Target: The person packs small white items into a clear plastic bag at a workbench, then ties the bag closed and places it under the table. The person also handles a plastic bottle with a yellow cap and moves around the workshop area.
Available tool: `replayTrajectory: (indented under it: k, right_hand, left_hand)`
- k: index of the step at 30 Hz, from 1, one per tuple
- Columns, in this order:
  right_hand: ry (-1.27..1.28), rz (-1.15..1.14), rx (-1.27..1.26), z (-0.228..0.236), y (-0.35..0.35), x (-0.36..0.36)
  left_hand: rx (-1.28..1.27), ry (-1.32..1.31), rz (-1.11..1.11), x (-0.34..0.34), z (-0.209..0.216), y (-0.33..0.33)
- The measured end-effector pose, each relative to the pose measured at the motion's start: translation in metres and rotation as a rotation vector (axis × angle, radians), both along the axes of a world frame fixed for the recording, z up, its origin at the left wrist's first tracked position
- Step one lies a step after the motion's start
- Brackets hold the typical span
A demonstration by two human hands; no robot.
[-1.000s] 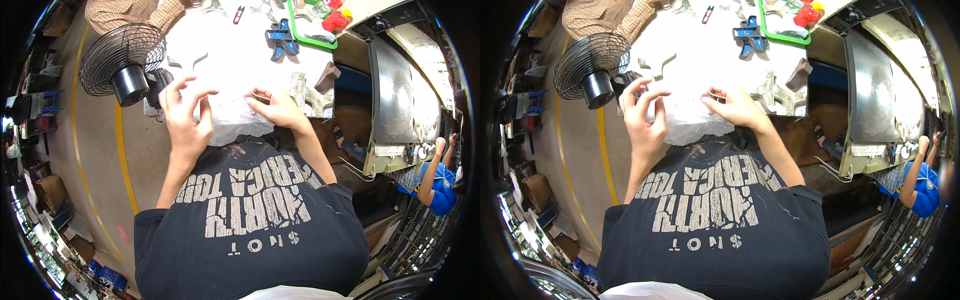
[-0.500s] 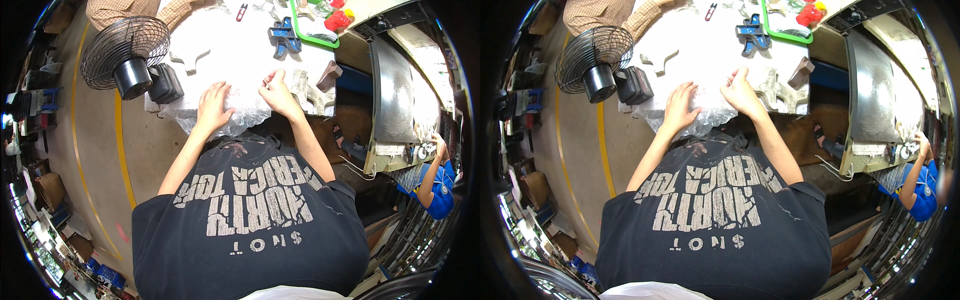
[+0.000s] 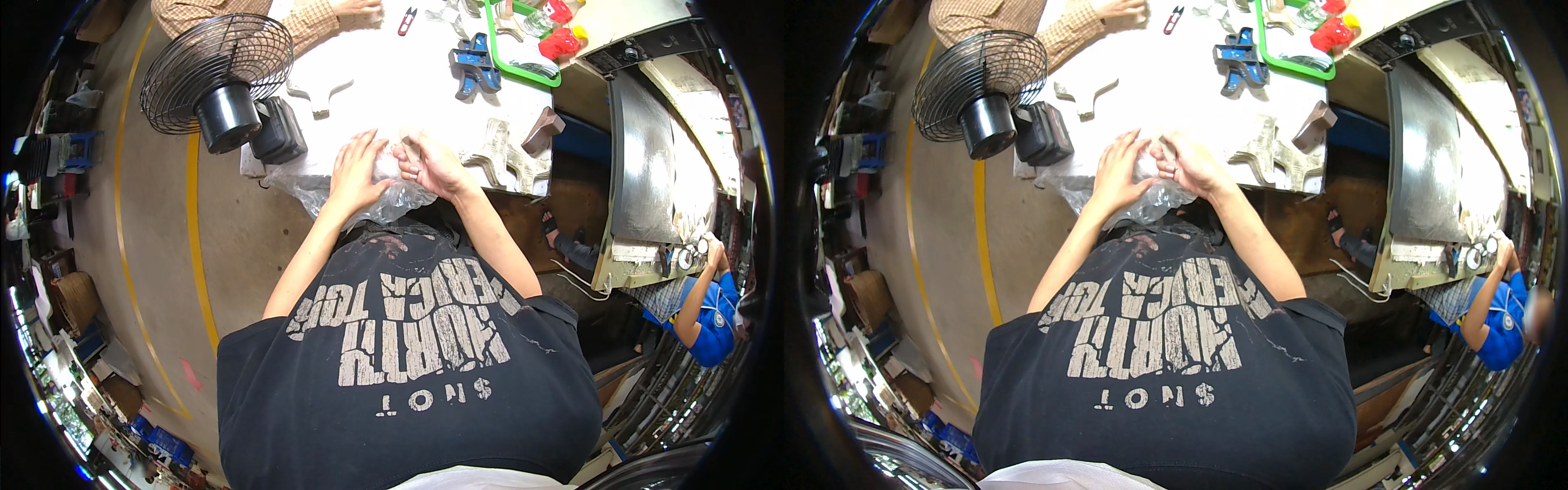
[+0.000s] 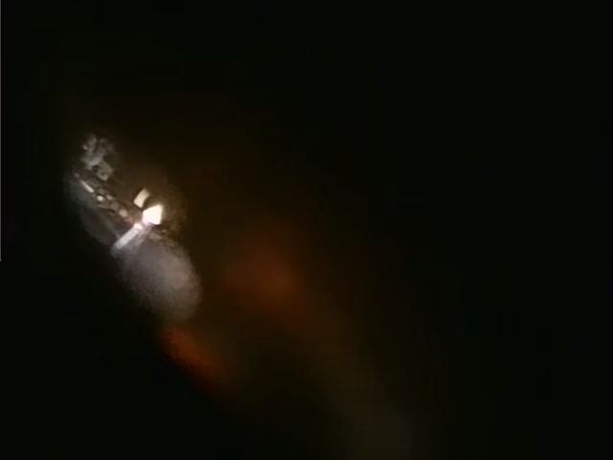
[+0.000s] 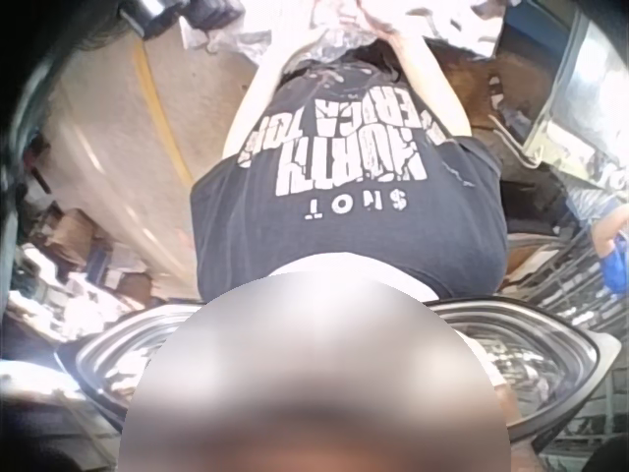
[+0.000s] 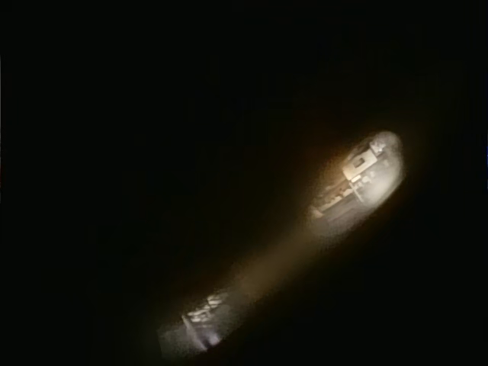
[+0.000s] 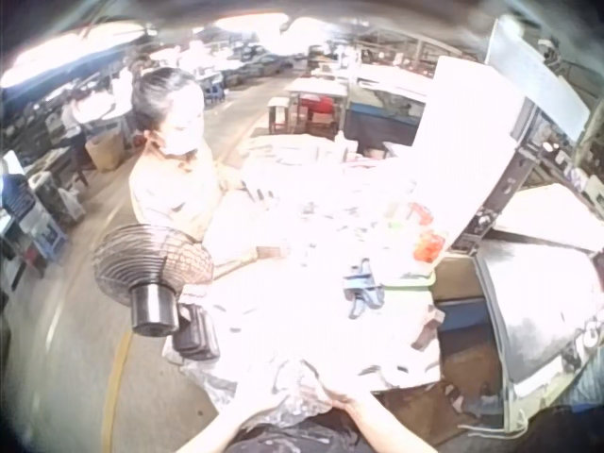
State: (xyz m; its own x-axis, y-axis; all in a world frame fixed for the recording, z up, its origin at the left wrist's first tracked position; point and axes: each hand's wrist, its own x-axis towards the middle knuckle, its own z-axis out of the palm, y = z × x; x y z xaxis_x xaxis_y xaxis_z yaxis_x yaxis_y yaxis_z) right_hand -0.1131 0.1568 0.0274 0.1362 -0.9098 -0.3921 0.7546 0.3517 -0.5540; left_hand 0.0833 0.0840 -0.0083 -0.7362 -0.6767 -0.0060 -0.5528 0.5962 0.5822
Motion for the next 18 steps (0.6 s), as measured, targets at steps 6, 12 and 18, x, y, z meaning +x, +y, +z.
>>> replayTrajectory:
  k: [6,12,18]
  right_hand:
    - [1.143,-0.124,-0.060,-0.039,-0.008,0.012]
    - [1.711,-0.115,-0.504,-0.044,-0.009,0.025]
    - [1.882,0.051,-0.699,-0.042,0.008,0.020]
  left_hand:
    - [-0.012,0.025,0.011,0.002,-0.004,-0.003]
    - [-0.012,0.030,-0.031,0.010,-0.006,-0.012]
    - [-0.026,0.007,-0.054,0.014,-0.001,-0.014]
